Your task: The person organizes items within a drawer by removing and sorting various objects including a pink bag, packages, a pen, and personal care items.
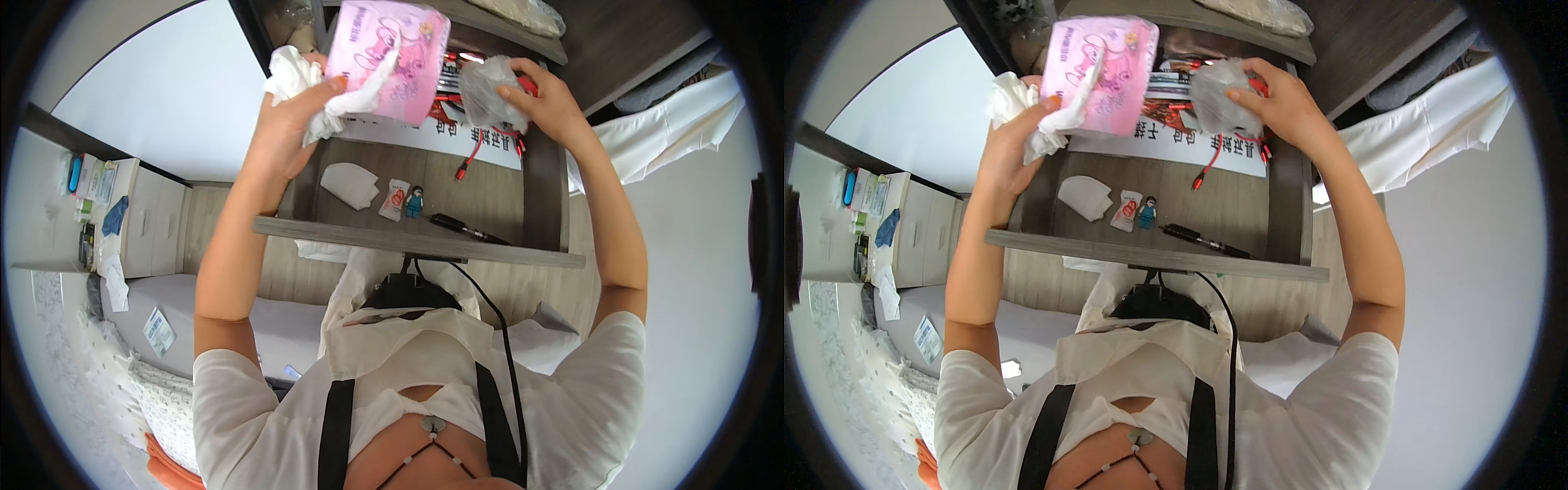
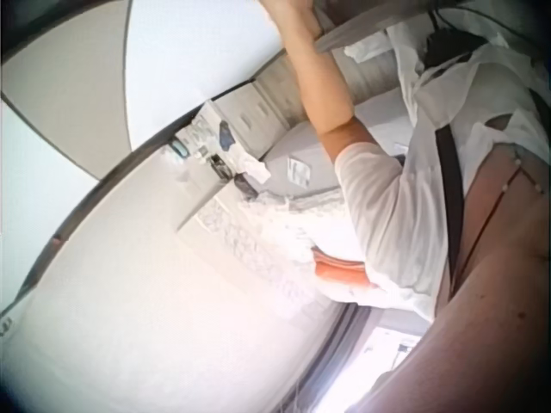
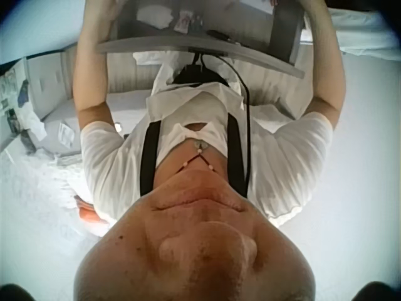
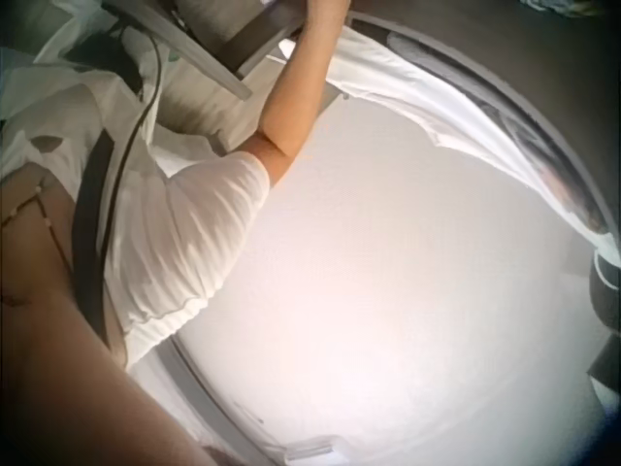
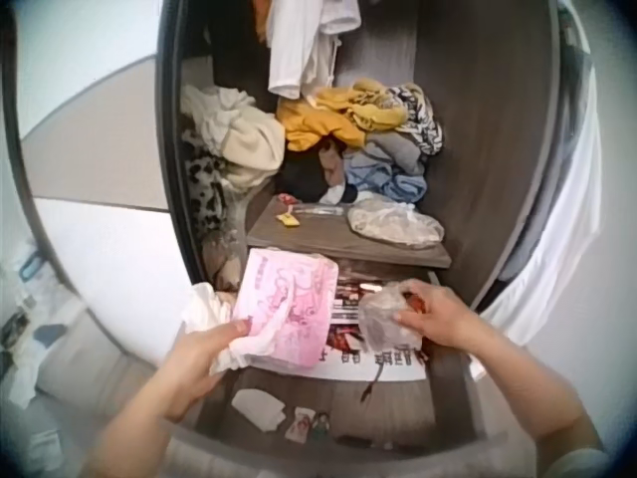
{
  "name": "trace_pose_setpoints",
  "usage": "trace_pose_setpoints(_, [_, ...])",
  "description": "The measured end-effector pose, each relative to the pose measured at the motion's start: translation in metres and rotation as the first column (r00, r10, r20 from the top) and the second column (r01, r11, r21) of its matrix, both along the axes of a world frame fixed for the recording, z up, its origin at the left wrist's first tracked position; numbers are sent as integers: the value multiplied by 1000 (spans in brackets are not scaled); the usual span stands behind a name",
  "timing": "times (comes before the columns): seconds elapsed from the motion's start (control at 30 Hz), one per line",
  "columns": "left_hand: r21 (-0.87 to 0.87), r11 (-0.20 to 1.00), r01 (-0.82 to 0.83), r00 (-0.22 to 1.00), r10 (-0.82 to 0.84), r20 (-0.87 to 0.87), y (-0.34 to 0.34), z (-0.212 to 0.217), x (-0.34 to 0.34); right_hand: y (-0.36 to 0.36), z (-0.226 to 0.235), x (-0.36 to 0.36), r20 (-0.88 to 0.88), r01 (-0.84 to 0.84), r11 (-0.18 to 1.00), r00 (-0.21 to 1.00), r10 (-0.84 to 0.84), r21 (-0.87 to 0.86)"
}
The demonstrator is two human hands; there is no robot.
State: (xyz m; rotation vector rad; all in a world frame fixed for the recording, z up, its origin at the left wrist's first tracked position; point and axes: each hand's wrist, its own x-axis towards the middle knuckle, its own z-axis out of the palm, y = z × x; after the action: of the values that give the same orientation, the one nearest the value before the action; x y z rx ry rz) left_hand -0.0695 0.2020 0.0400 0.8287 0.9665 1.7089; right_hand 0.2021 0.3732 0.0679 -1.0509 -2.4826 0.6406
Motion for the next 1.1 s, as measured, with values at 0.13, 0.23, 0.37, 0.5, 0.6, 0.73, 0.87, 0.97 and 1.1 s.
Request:
trace_pose_setpoints(0.13, [-38,999,5,1000,-5,-10,-1,4,7,-6,10,-1,-62,2,976,998,-15,-217])
trace_pose_setpoints(0.23, [-55,998,39,999,-39,-2,-1,7,9,-12,5,-4,-243,-166,912,967,75,-376])
trace_pose_setpoints(0.37, [-41,998,43,999,-44,-28,-1,7,8,-22,8,-3,-257,-182,817,965,43,-548])
trace_pose_setpoints(0.5, [-38,999,38,999,-39,-29,-1,5,7,-37,14,-8,-404,-320,706,913,53,-632])
trace_pose_setpoints(0.6, [-21,999,39,999,-40,-33,1,0,6,-41,21,-10,-463,-453,583,875,145,-674])
trace_pose_setpoints(0.73, [-14,996,86,994,-87,-71,1,0,4,-56,26,-23,-429,-416,581,895,123,-700])
trace_pose_setpoints(0.87, [-25,987,159,985,-160,-69,-3,4,1,-65,28,-48,-401,-369,715,906,135,-593])
trace_pose_setpoints(0.97, [-48,970,239,959,-243,-142,-12,10,-17,-78,38,-60,-416,-323,827,901,120,-461])
trace_pose_setpoints(1.1, [-45,947,318,927,-320,-197,-32,21,-23,-93,44,-70,-518,-342,916,833,193,-209])
